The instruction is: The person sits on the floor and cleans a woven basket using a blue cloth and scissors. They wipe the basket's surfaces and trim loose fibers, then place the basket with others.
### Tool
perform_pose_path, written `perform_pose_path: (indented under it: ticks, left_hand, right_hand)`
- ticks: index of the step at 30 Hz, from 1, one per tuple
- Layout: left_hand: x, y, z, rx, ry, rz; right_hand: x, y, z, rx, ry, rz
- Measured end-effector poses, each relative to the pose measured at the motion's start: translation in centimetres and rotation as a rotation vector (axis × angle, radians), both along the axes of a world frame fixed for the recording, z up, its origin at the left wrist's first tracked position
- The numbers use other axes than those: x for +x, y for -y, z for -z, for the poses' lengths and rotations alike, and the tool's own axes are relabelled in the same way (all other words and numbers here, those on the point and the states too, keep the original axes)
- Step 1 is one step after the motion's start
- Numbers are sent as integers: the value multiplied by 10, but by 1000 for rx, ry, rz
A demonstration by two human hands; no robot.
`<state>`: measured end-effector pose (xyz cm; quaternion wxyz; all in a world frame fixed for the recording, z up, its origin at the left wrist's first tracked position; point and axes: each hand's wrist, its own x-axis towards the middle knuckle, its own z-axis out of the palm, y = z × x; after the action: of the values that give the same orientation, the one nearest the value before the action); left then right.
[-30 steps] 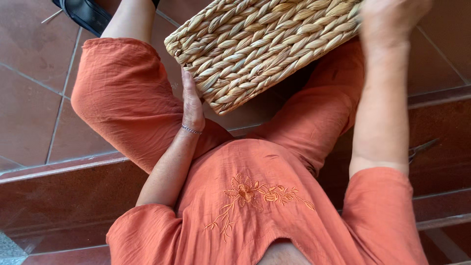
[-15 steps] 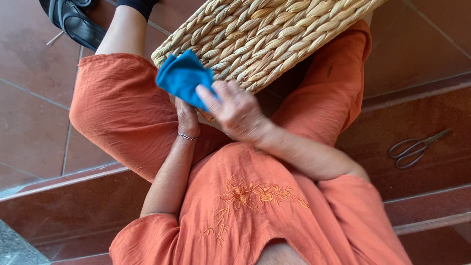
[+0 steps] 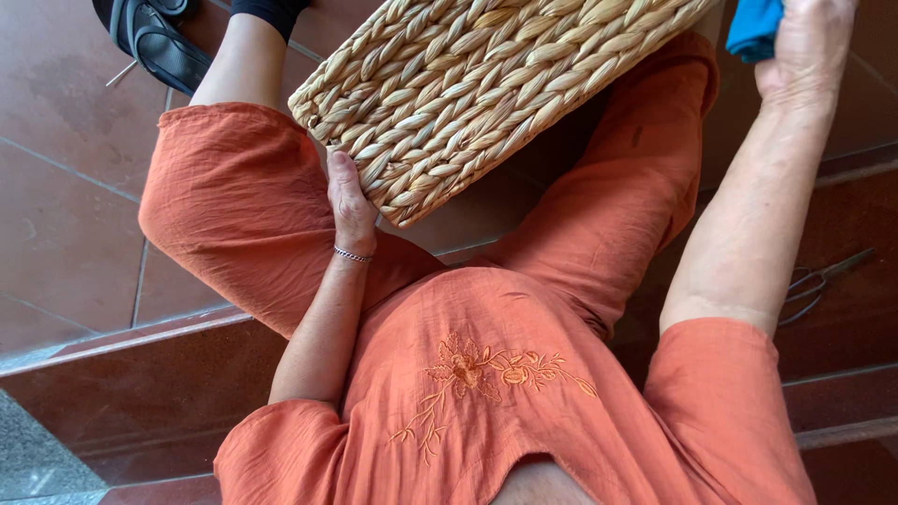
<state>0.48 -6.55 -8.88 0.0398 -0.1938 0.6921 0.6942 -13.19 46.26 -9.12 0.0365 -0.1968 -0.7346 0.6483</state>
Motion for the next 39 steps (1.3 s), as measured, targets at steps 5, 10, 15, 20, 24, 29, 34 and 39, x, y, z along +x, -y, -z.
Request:
perform_pose_path:
  ticks: [5, 10, 15, 20, 24, 29, 34, 39]
  left_hand:
    - [11, 18, 0, 22, 52, -126]
    - [21, 35, -14, 209, 196, -370]
    - [10, 34, -12, 154, 151, -417]
    - [12, 36, -14, 376, 100, -466]
    - [-6, 3, 14, 431, 17, -469]
    - [-44, -46, 80, 806, 262, -501]
    - [-52, -31, 65, 674, 165, -319]
    - [-87, 27, -86, 536, -78, -335]
  right_hand:
    - [13, 6, -47, -265, 45, -144]
    - [-2, 18, -100, -196, -47, -226]
    - [-37, 65, -123, -94, -77, -358]
    - [13, 109, -186, 118, -231, -463]
    - [45, 125, -262, 305, -394, -481]
    - [81, 175, -290, 654, -685, -698]
    - [90, 213, -276, 812, -616, -757]
    - [96, 251, -271, 855, -686, -820]
